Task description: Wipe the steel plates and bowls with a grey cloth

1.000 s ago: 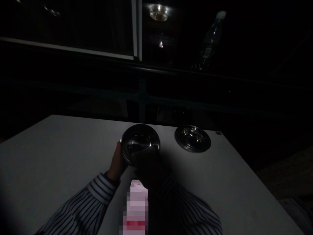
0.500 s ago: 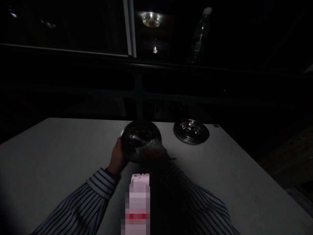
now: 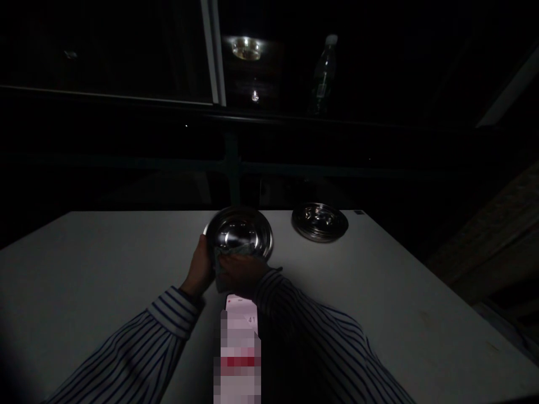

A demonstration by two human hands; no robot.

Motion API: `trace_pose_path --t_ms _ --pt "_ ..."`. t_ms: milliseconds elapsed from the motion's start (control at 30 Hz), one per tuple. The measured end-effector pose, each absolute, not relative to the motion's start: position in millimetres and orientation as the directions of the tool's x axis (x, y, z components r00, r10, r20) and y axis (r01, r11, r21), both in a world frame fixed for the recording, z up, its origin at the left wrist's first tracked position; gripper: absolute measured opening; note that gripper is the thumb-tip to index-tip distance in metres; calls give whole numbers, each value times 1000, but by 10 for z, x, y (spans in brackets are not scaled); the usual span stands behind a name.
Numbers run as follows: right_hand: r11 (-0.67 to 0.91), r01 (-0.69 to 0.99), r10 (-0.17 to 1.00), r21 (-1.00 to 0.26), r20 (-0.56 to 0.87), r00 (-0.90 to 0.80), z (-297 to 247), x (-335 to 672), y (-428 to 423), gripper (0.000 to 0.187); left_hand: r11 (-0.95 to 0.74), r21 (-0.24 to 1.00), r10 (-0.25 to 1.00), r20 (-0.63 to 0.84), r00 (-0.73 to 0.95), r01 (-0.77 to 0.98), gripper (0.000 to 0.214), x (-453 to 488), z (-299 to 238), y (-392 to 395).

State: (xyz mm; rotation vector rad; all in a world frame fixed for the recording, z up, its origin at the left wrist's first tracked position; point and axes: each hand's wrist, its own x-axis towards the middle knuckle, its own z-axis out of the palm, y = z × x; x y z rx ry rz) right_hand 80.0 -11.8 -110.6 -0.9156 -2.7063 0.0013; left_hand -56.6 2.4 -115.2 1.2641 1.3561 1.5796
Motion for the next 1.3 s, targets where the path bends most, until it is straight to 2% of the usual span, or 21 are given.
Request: trace_pose_path --t_ms 233,400,633,800,1000,1133,1300 --pt "777 627 628 -58 142 -765 -979 1142 -164 27 -190 969 934 228 -276 160 45 -576 -1116 30" --pt "748 662 662 -40 120 -740 -982 1110 -176 30 -168 978 942 195 -272 122 53 -545 -1176 93" --pt "758 652 643 -36 215 -735 -1052 703 -135 38 -191 979 944 204 -260 73 55 -585 -1242 123" --pt "764 644 629 -29 252 -735 -1065 854 -218 40 -181 978 938 203 -283 101 58 -619 -1253 119" --pt "755 655 630 -11 289 -721 -1052 1054 -258 27 -172 981 936 193 -296 94 58 -603 -1262 132" --pt "779 626 595 -21 335 -730 -1106 793 -131 33 -158 987 947 164 -276 41 62 -594 -1264 131" --pt "764 644 608 -41 378 -698 -1152 665 -54 39 -149 989 953 145 -264 6 63 -607 -1254 118"
